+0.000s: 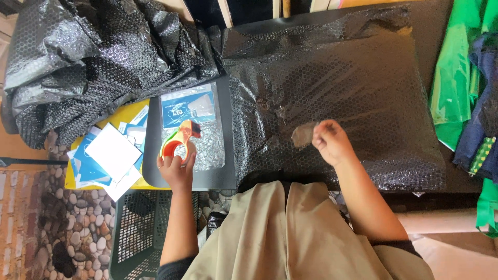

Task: The person places a blue bag onto a sheet of black bubble wrap on a table, folds the bubble wrap around the bag, and secures the package with clear adhesive tape. The person uses a tape dispenser to apply multiple strips of tape to seal the wrapped item.

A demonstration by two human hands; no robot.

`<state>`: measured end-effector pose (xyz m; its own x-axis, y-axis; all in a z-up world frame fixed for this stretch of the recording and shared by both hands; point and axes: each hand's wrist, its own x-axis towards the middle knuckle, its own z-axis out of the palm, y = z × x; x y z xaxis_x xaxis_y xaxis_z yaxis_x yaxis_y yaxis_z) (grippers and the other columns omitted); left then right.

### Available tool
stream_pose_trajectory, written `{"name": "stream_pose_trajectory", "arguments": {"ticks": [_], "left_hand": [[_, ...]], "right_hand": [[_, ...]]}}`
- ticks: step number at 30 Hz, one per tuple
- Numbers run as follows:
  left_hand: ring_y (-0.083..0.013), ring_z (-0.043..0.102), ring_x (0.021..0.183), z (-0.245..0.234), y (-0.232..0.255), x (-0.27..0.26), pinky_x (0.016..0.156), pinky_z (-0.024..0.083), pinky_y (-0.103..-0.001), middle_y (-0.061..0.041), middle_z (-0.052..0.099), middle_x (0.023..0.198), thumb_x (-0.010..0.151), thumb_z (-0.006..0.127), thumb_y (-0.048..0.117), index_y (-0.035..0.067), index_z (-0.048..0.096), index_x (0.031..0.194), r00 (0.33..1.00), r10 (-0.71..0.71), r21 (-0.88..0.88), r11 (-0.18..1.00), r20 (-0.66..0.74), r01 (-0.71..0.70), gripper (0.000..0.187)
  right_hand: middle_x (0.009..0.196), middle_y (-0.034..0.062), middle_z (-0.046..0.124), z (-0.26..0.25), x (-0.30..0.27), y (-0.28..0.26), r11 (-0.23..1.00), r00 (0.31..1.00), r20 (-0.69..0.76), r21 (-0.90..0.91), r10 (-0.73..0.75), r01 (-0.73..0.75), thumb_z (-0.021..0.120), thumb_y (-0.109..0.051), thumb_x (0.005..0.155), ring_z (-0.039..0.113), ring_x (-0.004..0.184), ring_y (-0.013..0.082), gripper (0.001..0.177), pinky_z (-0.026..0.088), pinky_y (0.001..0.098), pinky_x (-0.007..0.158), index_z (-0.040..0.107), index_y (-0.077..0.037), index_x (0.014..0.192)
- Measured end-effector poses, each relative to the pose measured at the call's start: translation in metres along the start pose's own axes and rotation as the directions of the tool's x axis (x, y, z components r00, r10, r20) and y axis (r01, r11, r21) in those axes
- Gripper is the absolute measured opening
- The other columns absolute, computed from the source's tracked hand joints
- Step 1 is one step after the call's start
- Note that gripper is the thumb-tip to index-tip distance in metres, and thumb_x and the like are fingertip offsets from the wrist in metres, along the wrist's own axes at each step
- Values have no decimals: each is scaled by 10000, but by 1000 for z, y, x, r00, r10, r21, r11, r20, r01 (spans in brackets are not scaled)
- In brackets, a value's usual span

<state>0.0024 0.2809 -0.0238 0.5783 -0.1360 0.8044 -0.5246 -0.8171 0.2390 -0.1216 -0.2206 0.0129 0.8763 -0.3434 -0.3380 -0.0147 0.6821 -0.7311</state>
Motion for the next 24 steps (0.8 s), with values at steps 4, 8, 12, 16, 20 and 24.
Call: {"name": "stream_pose_trajectory", "arguments": {"ticks": [4, 8, 12, 16, 20, 24], "left_hand": [[-319, 613, 745, 14, -30, -56, 1040, 509, -504, -79, 506, 717, 653, 996, 358, 85, 557, 664, 995, 20, 105, 994, 93, -30, 517], [-511, 545, 1083, 0, 10, -59, 926, 428, -733, -150, 566, 1094, 647, 934, 382, 98, 598, 970, 965, -211, 154, 970, 157, 187, 546], [-495, 461, 1353, 36, 24, -58, 1085, 360, -681, -230, 501, 1436, 723, 899, 373, 102, 617, 1314, 933, -306, 62, 952, 191, 300, 708], [-412, 358, 1478, 68, 123, 32, 1213, 235, -574, -229, 438, 1557, 879, 812, 312, 83, 602, 1416, 850, -221, -109, 945, 477, 307, 621], [-326, 207, 1567, 118, 177, 60, 1251, 136, -541, -120, 258, 1698, 951, 698, 362, 173, 359, 1611, 730, 208, -283, 959, 651, -20, 766], [-275, 154, 1592, 141, 200, 59, 1258, 102, -610, -26, 255, 1709, 927, 666, 551, 235, 321, 1633, 507, 221, -192, 975, 833, -111, 847]], "right_hand": [[898, 94, 689, -3, 40, 1, 984, 999, -38, 176, -8, 15, 669, -127, 1020, 603, 702, 85, 138, 390, 128, 606, 670, -217, 915], [1098, 164, 758, -4, 65, 0, 944, 999, 20, 330, -30, 21, 687, -167, 1003, 636, 727, 54, 153, 381, 110, 620, 712, -235, 868], [1038, 132, 769, -29, 97, 6, 879, 998, 30, 475, -53, 33, 706, -195, 996, 644, 727, 58, 127, 405, 126, 623, 731, -218, 874], [1051, 102, 767, -41, 107, 14, 855, 997, 45, 518, -56, 24, 720, -235, 987, 651, 743, 61, 118, 415, 130, 636, 737, -230, 870], [1019, 27, 758, -40, 104, 21, 839, 994, 104, 544, -34, -28, 742, -271, 957, 636, 753, 35, 82, 423, 118, 638, 734, -252, 878], [926, -80, 682, -51, 115, 49, 792, 987, 160, 605, -18, -84, 770, -288, 919, 593, 730, 22, 98, 416, 123, 629, 706, -276, 845]]}}
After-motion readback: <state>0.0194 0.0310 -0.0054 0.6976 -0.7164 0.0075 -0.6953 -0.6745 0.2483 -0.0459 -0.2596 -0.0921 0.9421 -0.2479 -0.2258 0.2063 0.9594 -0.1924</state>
